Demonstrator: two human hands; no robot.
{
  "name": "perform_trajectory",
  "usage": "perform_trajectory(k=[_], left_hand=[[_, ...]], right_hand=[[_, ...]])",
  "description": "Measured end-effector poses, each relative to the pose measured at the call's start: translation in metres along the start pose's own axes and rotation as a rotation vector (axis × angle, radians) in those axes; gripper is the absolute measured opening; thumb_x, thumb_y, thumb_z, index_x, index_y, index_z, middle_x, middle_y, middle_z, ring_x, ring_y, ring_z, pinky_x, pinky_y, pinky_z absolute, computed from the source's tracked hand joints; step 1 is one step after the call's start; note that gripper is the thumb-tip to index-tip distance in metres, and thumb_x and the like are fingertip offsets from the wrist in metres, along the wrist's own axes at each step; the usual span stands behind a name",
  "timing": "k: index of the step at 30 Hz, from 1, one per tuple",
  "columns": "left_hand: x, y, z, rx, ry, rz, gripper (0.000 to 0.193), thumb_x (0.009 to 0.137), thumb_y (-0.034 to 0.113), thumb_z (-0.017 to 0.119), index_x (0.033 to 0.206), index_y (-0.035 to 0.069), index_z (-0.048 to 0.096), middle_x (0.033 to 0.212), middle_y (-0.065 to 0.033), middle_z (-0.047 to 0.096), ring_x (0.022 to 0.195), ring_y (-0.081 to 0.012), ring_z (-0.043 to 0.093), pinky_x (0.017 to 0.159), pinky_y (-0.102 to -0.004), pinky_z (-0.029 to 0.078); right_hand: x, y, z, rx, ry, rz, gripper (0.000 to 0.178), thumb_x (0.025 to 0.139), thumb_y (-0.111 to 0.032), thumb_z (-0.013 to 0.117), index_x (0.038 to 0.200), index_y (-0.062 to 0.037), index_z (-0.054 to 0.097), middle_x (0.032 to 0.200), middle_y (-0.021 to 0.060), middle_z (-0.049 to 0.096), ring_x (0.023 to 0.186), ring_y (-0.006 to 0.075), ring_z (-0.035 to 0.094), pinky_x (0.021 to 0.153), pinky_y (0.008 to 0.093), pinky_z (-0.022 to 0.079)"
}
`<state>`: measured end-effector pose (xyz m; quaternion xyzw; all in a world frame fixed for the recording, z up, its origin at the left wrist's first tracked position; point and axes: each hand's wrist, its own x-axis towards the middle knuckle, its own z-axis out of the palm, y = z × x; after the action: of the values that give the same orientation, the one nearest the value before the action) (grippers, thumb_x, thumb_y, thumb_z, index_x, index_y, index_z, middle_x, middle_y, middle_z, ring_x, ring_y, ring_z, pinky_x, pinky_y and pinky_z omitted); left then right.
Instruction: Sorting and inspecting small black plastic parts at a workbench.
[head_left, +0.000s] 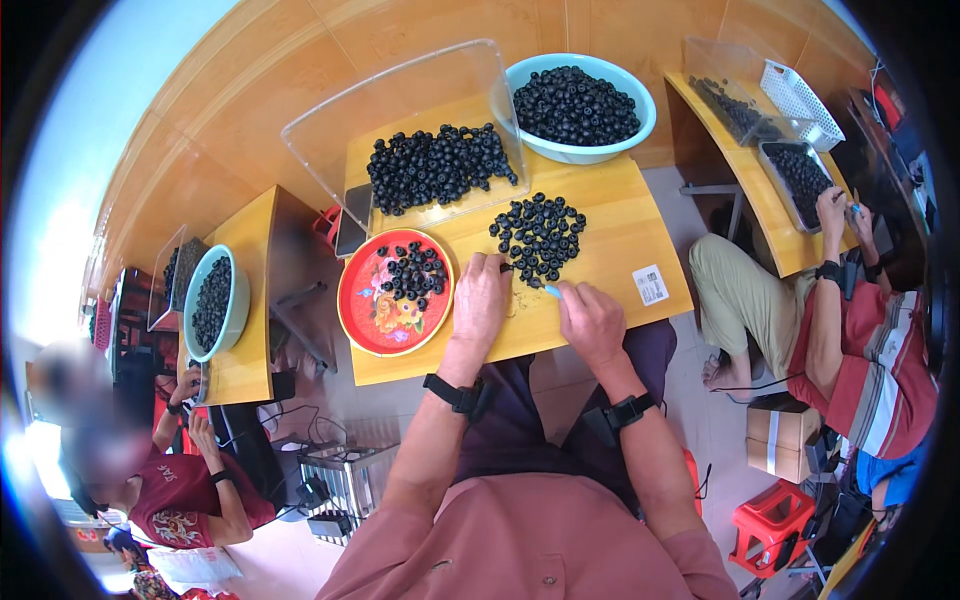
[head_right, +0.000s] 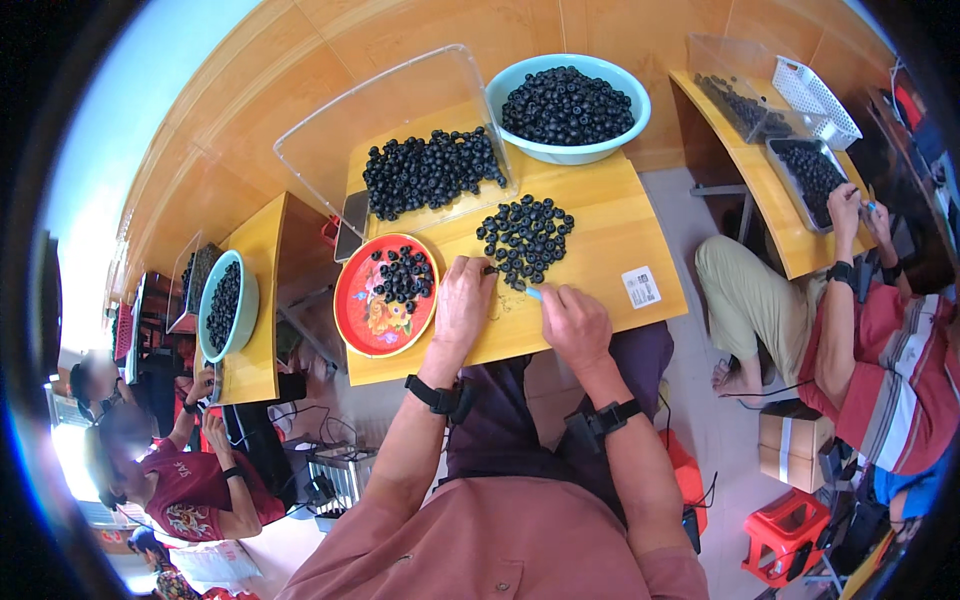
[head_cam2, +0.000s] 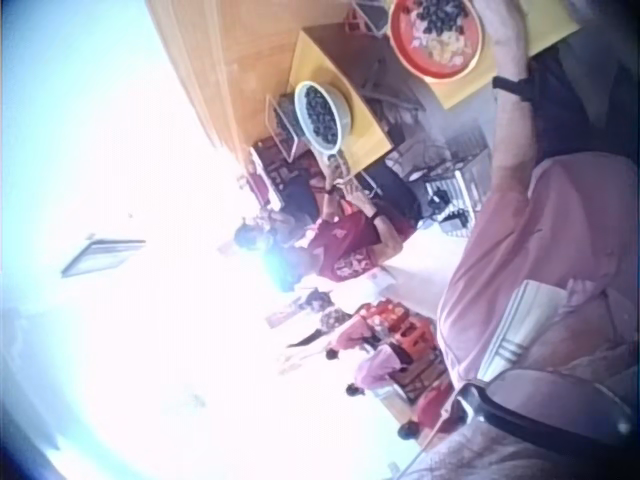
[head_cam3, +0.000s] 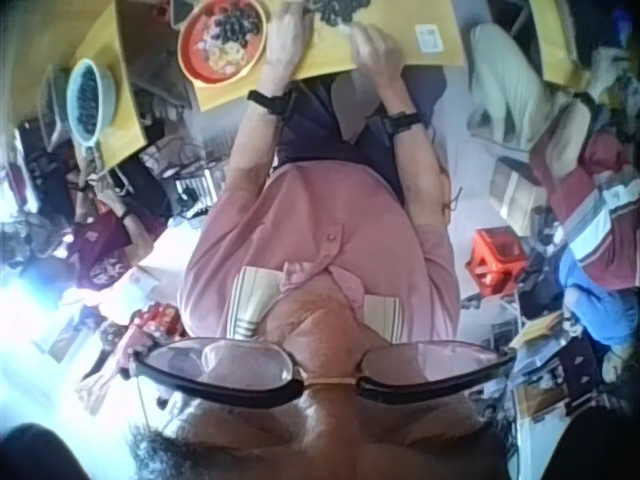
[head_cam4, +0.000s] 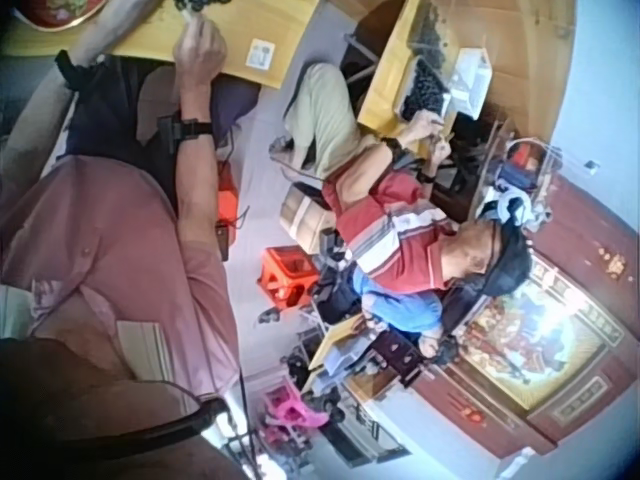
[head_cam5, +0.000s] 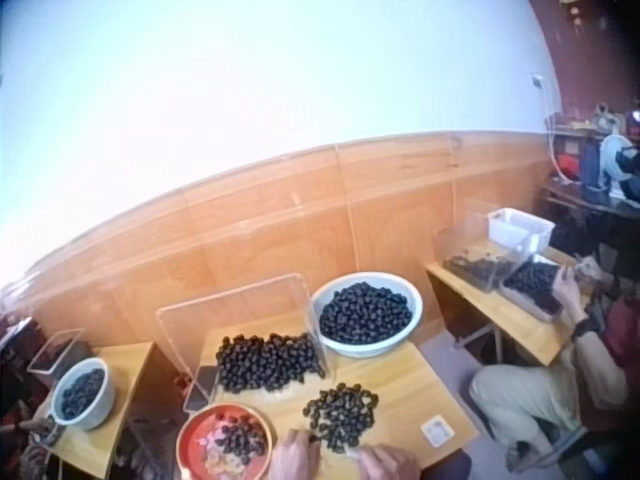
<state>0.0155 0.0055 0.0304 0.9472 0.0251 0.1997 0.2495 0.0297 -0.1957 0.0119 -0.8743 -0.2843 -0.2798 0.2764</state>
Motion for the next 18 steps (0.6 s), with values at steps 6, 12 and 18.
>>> perform_trajectory(k=[6, 12, 18], left_hand=[[-0.011, 0.015, -0.011, -0.342, -0.026, -0.317, 0.021, 0.090, 0.007, 0.075, 0.110, 0.002, 0.072, 0.095, -0.0166, 0.070, 0.086, -0.0286, 0.071, 0.079, -0.0391, 0.057], [-0.028, 0.022, 0.009, -0.597, 0.117, -0.329, 0.017, 0.088, 0.001, 0.077, 0.105, 0.003, 0.076, 0.097, -0.0087, 0.068, 0.080, -0.0168, 0.066, 0.072, -0.0311, 0.055], [-0.038, 0.026, 0.023, -0.532, 0.161, -0.229, 0.026, 0.086, 0.000, 0.079, 0.111, 0.004, 0.074, 0.096, -0.0082, 0.067, 0.076, -0.0166, 0.064, 0.068, -0.0300, 0.054]], right_hand=[[0.001, 0.001, -0.002, -0.016, -0.028, 0.009, 0.007, 0.090, -0.010, 0.068, 0.096, -0.0077, 0.070, 0.073, 0.0066, 0.057, 0.066, 0.0264, 0.064, 0.058, 0.0406, 0.052], [0.002, -0.002, -0.003, -0.025, -0.042, 0.013, 0.008, 0.090, -0.010, 0.068, 0.096, -0.0069, 0.071, 0.073, 0.0062, 0.059, 0.067, 0.0250, 0.065, 0.059, 0.0393, 0.052], [-0.001, 0.000, -0.002, -0.017, -0.023, -0.014, 0.010, 0.088, -0.011, 0.069, 0.098, -0.0070, 0.072, 0.073, 0.0058, 0.058, 0.066, 0.0240, 0.064, 0.059, 0.0384, 0.052]])
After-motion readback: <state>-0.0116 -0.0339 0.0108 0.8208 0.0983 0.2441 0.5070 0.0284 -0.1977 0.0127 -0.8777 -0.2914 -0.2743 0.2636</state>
